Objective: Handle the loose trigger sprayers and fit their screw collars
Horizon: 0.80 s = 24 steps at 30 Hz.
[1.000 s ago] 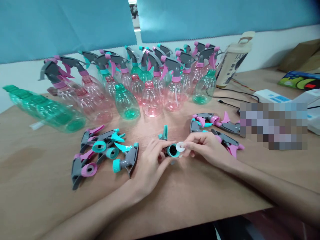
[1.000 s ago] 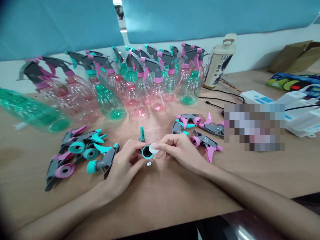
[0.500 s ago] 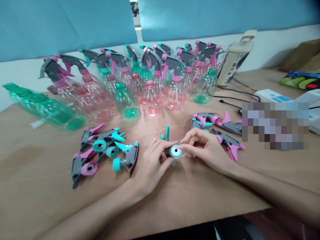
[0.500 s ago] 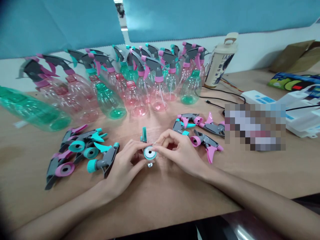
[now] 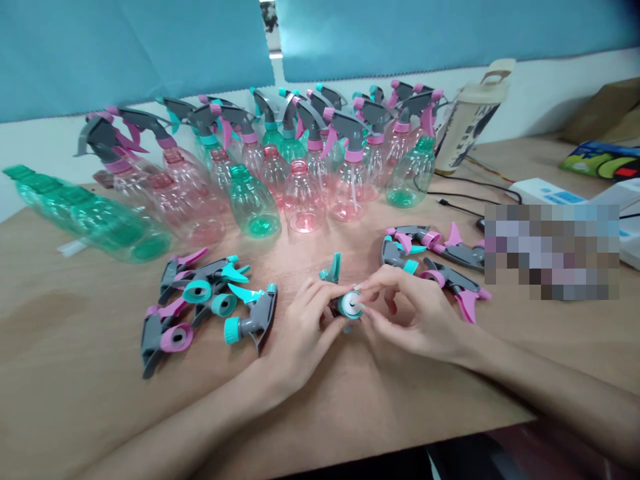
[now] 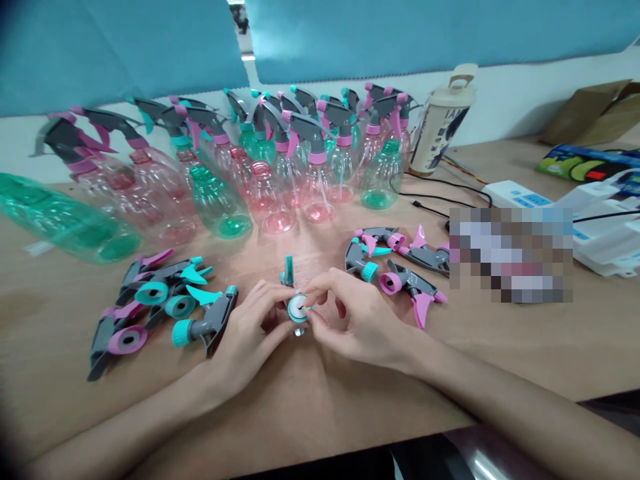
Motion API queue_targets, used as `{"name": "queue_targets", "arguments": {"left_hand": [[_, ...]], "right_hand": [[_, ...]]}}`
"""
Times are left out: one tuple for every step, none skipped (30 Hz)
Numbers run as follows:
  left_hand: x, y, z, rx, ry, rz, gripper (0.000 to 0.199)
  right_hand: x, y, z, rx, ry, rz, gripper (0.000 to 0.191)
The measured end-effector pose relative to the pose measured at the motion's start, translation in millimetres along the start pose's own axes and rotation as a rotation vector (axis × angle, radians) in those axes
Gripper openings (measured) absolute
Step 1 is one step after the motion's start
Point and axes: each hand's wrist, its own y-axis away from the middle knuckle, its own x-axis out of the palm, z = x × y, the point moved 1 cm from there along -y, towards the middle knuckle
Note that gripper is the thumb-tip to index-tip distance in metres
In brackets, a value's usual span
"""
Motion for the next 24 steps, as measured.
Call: {"name": "queue_targets", "arguments": {"left_hand": [[-0.1,-0.1,-0.1,0.002,-0.001,0.001,0.026],[-0.2,-0.1,-0.2,0.004,-0.003,0.001,0.026],[-0.2,0.0,-0.3,0.008,-0.005,0.001,0.027],[-0.2,0.2,-0.4,0.012,-0.008,0.0,0.027],[-0.2,0.4,-0.5,0.014,-0.012,0.0,0.028],[-0.2,0.6,-0.5,0.014,-0.016,0.0,0.029],[-0.1,0.7,-0.4,0.014,-0.021,0.002,0.03],[-0.1,0.9,-0.4,0.014,-0.026,0.003,0.031],[0.0,1.0,-0.3,0.016,-0.03,0.006,0.031],[0.1,1.0,-0.2,0.018,-0.032,0.007,0.032],[0.1,0.9,-0.1,0.022,-0.032,0.006,0.032],[0.2,0.9,0.0,0.025,-0.031,0.004,0.032],[0.2,0.8,0.0,0.026,-0.03,0.0,0.032],[0.2,0.7,0.1,0.025,-0.029,-0.003,0.032],[0.2,0.6,0.2,0.022,-0.028,-0.006,0.031],[0.2,0.7,0.2,0.017,-0.028,-0.007,0.031],[0.2,0.7,0.2,0.01,-0.027,-0.005,0.031],[0.2,0.8,0.3,0.005,-0.027,-0.002,0.03],[0.2,0.9,0.3,0.001,-0.028,0.001,0.03],[0.2,0.9,0.3,0.0,-0.032,0.004,0.03],[0.2,1.0,0.3,0.002,-0.038,0.004,0.03],[0.2,1.0,0.3,0.006,-0.046,0.001,0.03],[0.3,1.0,0.3,0.01,-0.057,-0.003,0.029],[0.4,1.0,0.2,0.013,-0.066,-0.008,0.029]], "right_hand": [[0.2,0.0,-0.8,0.002,0.006,-0.001,0.028],[0.4,0.0,-1.3,0.002,0.011,-0.002,0.028],[0.4,0.0,-1.6,0.001,0.016,-0.003,0.028],[0.3,0.0,-1.8,0.0,0.02,-0.003,0.029],[0.2,0.1,-2.0,-0.001,0.025,-0.002,0.029],[0.1,0.2,-2.2,0.001,0.029,-0.002,0.029],[0.0,0.4,-2.4,0.005,0.033,-0.006,0.028],[0.0,0.6,-2.8,0.01,0.037,-0.013,0.027],[0.0,0.7,-3.3,0.015,0.04,-0.021,0.026],[0.0,0.9,-3.8,0.017,0.042,-0.027,0.025],[0.1,0.9,-4.3,0.016,0.045,-0.028,0.024],[0.2,0.9,-4.7,0.011,0.048,-0.027,0.023],[0.2,0.8,-5.0,0.005,0.053,-0.022,0.024],[0.0,0.6,-5.2,-0.003,0.059,-0.016,0.025],[-0.2,0.4,-5.5,-0.009,0.067,-0.009,0.026],[-0.5,0.1,-5.6,-0.011,0.073,-0.001,0.026],[-0.9,-0.2,-5.8,-0.01,0.078,0.007,0.027],[-1.3,-0.5,-6.0,-0.006,0.08,0.017,0.029],[-1.6,-0.7,-6.2,0.0,0.08,0.029,0.031],[-1.9,-0.9,-6.3,0.008,0.079,0.037,0.033],[-2.2,-1.1,-6.4,0.016,0.078,0.046,0.036],[-2.4,-1.1,-6.4,0.021,0.077,0.054,0.038],[-2.5,-1.2,-6.2,0.026,0.078,0.062,0.04],[-2.7,-1.3,-6.0,0.031,0.079,0.069,0.041]]}}
